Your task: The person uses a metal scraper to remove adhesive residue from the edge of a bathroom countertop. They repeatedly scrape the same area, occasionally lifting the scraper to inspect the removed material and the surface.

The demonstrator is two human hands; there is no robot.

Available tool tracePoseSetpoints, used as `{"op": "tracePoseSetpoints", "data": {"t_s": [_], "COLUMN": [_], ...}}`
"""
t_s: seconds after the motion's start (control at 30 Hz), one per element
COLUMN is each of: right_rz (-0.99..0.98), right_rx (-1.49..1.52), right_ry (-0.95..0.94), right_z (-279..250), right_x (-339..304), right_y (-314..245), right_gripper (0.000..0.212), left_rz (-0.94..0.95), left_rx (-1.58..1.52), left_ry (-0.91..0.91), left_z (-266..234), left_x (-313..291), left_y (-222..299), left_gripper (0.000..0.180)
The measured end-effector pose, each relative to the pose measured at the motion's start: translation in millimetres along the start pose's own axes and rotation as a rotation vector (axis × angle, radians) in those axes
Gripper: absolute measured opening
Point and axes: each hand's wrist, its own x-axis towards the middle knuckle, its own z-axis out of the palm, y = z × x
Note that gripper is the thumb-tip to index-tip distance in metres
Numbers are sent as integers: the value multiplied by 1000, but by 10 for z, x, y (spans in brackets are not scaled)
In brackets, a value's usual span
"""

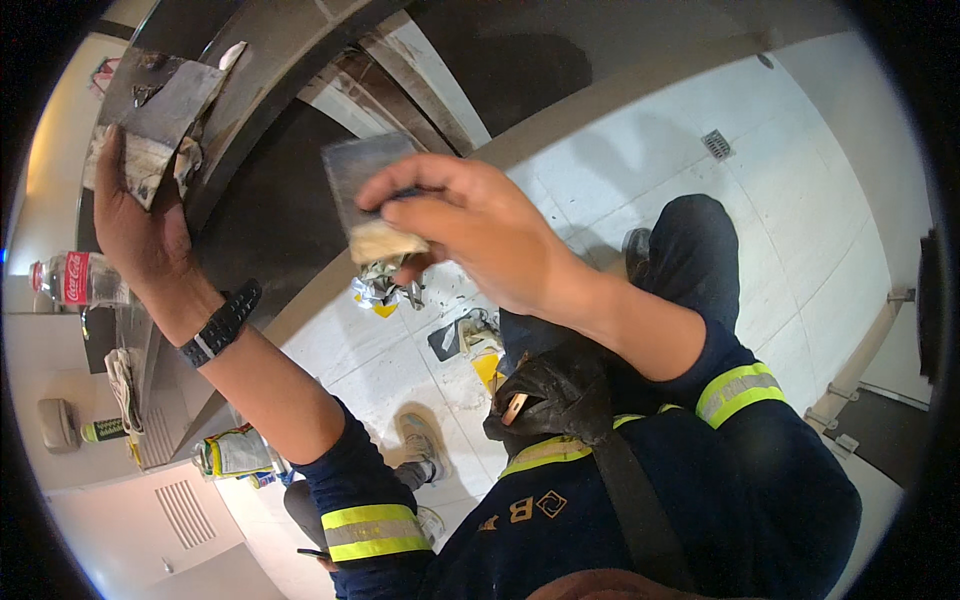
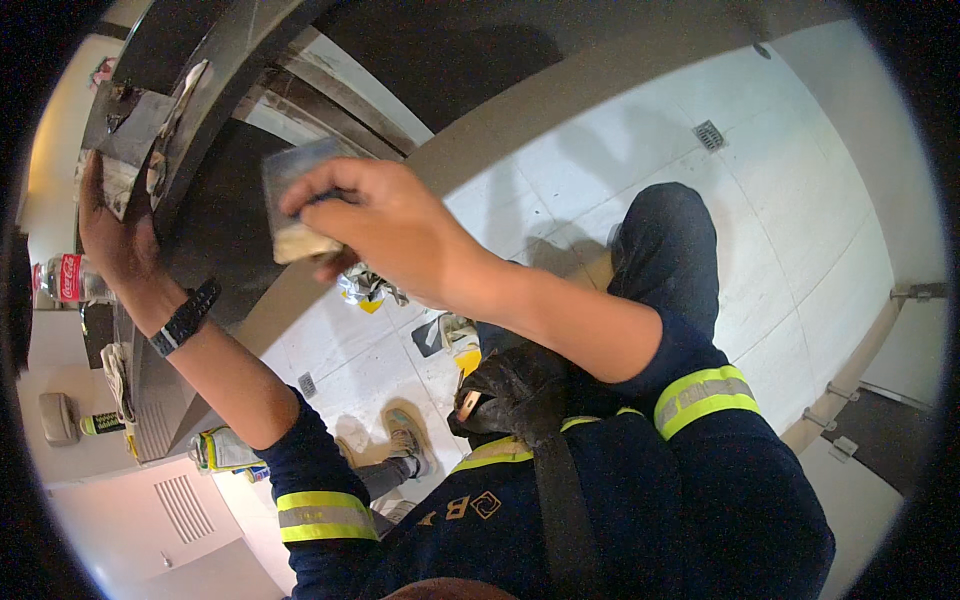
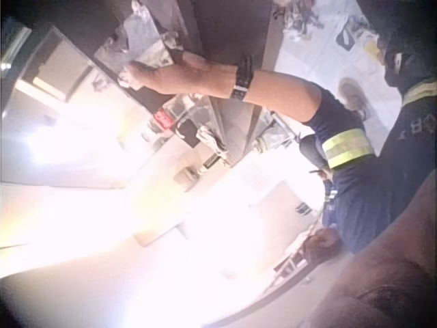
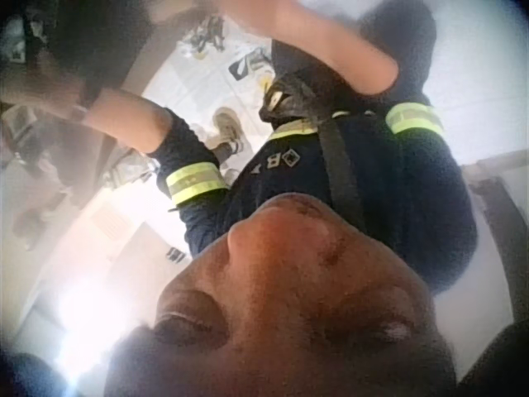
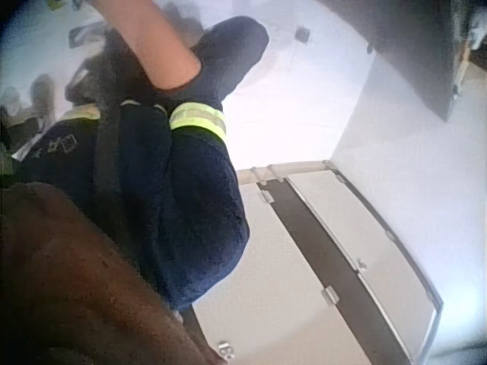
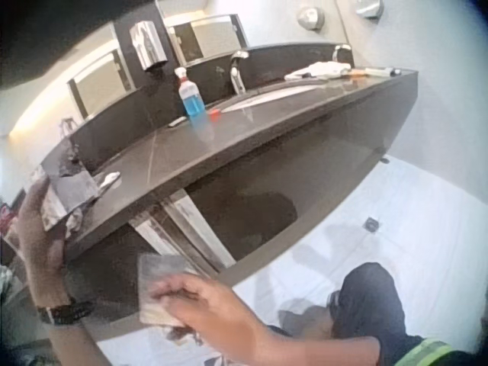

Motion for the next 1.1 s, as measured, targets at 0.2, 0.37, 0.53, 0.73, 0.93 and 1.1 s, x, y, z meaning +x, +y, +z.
{"op": "tracePoseSetpoints", "data": {"t_s": [0.2,0.37,0.53,0.73,0.93,1.1], "right_rz": [-181,-511,-446,-516,-534,-386], "right_rx": [-487,-1162,-1192,-1343,-1400,-1491], "right_ry": [75,-22,-214,-396,-403,-314], "right_z": [-244,-507,-398,-245,-153,-276], "right_x": [-426,-438,-456,-340,-219,-261], "right_y": [-358,-967,-1321,-1502,-1326,-1206], "right_gripper": [25,36,33,31,32,32], "left_rz": [87,-77,-313,-498,-562,-317], "left_rx": [-217,-154,7,43,77,174], "left_ry": [13,-103,-305,-378,-453,-339], "left_z": [-180,-263,-239,-190,-171,-424], "left_x": [-39,-602,-1137,-1251,-1264,-1238], "left_y": [-41,46,105,192,232,252], "left_gripper": [27,30,36,40,40,33]}}
